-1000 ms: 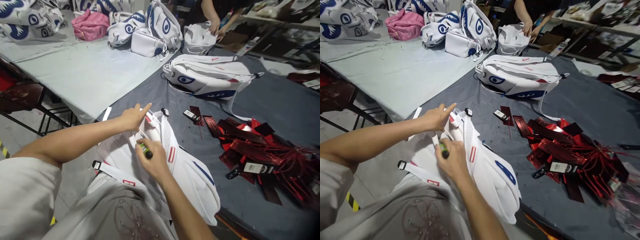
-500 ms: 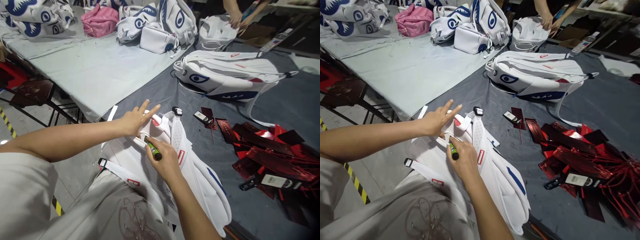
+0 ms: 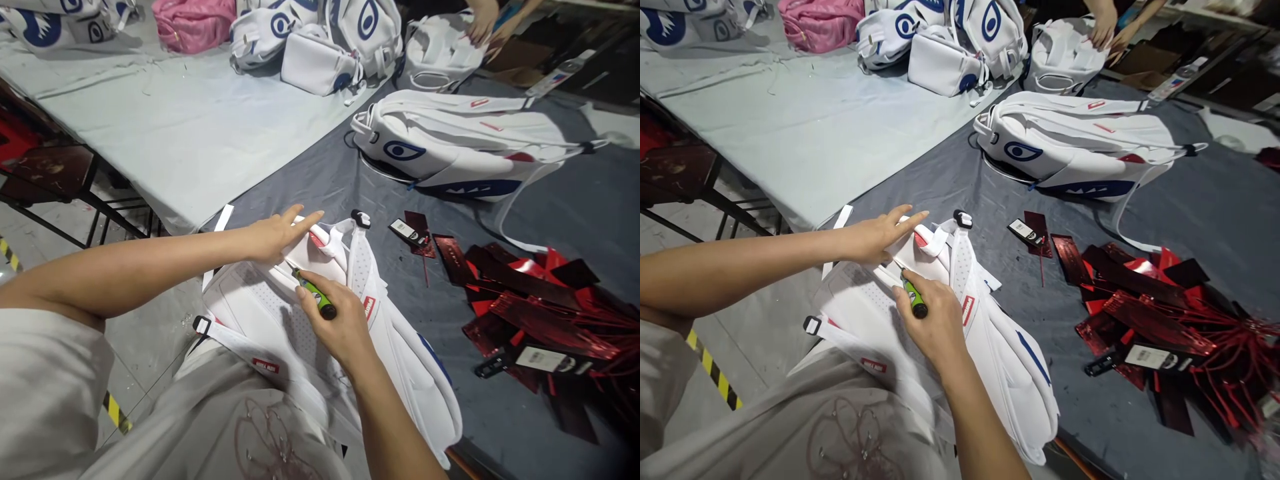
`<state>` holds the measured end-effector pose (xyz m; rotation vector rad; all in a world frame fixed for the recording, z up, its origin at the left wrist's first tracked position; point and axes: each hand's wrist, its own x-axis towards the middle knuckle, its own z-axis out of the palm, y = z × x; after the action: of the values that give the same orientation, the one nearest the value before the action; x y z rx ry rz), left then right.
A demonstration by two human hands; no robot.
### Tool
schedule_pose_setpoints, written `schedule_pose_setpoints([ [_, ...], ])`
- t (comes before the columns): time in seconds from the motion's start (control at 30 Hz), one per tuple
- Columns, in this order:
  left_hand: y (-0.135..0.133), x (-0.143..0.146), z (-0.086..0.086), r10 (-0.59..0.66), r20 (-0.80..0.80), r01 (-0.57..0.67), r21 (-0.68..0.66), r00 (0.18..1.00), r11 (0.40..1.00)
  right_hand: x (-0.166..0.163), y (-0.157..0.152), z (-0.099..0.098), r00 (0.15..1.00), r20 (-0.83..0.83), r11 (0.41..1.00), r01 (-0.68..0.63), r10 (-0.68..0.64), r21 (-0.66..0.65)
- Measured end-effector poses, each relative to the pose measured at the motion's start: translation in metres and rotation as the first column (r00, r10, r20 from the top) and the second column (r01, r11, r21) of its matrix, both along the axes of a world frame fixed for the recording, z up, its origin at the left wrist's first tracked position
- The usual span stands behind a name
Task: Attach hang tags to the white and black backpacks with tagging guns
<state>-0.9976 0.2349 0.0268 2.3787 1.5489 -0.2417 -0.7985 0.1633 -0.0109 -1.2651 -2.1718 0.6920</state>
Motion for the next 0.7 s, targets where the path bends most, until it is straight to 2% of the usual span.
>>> schedule_pose_setpoints([
  [0.07,0.003,-0.004,-0.003,-0.019,0.052,0.02,-0.021,0.998,1.0,-0.003,0.0,0.0,0.999,-0.037,0.999,0.024,-0.023,0.024],
  [0.17,0.004,-0.007,-0.009,-0.023,0.085,0.024,-0.014,0.996,1.0,-0.01,0.004,0.0,0.998,-0.062,1.0,-0.024,0.022,-0.019],
  [0.27,0.003,-0.008,-0.012,0.007,0.094,-0.009,0.015,0.996,1.0,-0.015,0.008,0.0,0.999,0.04,0.998,-0.001,0.003,-0.061],
  [0.37,0.003,-0.007,-0.01,0.016,0.123,-0.014,-0.022,0.992,1.0,-0.015,0.007,-0.003,0.993,0.086,0.997,0.082,-0.08,-0.013],
  [0.53,0.005,-0.006,-0.006,0.032,0.114,-0.028,-0.043,0.993,0.999,-0.018,0.003,-0.01,0.995,-0.057,0.997,0.079,-0.08,-0.022],
  [0.7,0.008,-0.007,-0.01,0.001,0.104,0.001,-0.022,0.995,1.0,-0.03,0.001,-0.01,0.984,0.057,0.982,0.161,-0.168,0.099],
])
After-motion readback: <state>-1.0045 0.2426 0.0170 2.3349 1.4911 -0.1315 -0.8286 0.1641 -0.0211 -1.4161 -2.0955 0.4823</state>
